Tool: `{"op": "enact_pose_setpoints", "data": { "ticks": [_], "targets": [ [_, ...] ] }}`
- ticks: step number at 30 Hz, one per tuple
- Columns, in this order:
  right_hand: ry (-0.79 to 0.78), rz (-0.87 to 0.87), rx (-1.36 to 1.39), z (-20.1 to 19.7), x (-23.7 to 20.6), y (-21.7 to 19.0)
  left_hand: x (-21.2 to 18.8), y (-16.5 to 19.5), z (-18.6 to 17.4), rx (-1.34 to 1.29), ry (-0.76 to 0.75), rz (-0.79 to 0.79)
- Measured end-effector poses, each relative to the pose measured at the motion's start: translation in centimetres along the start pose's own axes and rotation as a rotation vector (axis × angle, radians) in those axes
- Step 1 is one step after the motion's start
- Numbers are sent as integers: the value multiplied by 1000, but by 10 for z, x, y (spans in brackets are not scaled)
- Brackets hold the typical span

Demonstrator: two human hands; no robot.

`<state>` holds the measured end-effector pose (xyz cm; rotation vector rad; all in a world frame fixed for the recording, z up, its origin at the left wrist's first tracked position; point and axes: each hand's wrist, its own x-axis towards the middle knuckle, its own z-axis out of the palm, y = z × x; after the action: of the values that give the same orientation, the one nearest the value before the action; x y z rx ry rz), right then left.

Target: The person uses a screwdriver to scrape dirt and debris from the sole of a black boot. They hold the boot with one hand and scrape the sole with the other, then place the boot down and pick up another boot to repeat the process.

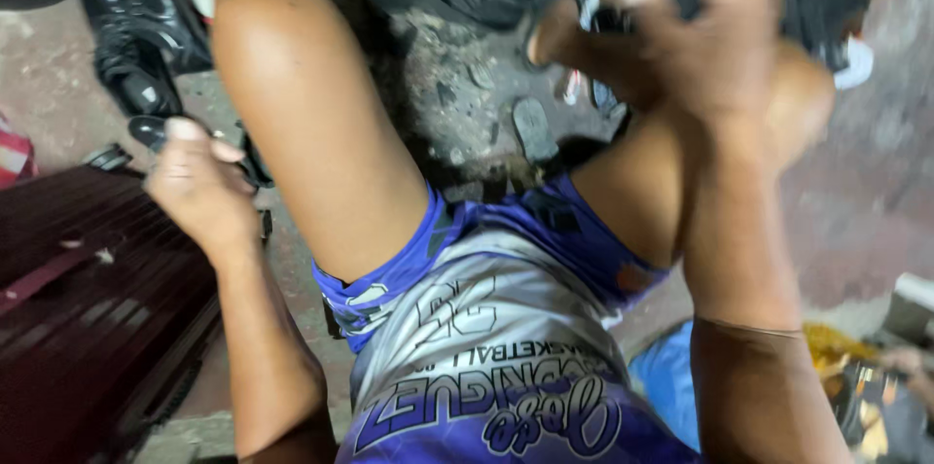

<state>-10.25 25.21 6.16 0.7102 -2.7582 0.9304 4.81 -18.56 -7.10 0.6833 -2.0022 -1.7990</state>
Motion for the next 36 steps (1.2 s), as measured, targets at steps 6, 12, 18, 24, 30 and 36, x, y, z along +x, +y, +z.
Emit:
{"op": "enact_pose_setpoints", "data": {
  "ticks": [6,12,18,24,30,36],
  "targets": [
    [442,485,311,-84,-90,-11,15,66,91,-73,-61,367],
    [480,616,177,-97,-219,44,-33,149,220,-34,-566,608],
    [712,1241,708,-21,-374,131,-123,189,259,-325,-995,649],
    [911,1456,1038,80,-451,161,-160,209,275,-627,-1519,566],
    [962,1568,1083,112,-455,160,-195,215,293,-662,-1733,485],
    [989,1536,1053,116,-468,168,-196,214,323,-446,-1525,548]
  ]
}}
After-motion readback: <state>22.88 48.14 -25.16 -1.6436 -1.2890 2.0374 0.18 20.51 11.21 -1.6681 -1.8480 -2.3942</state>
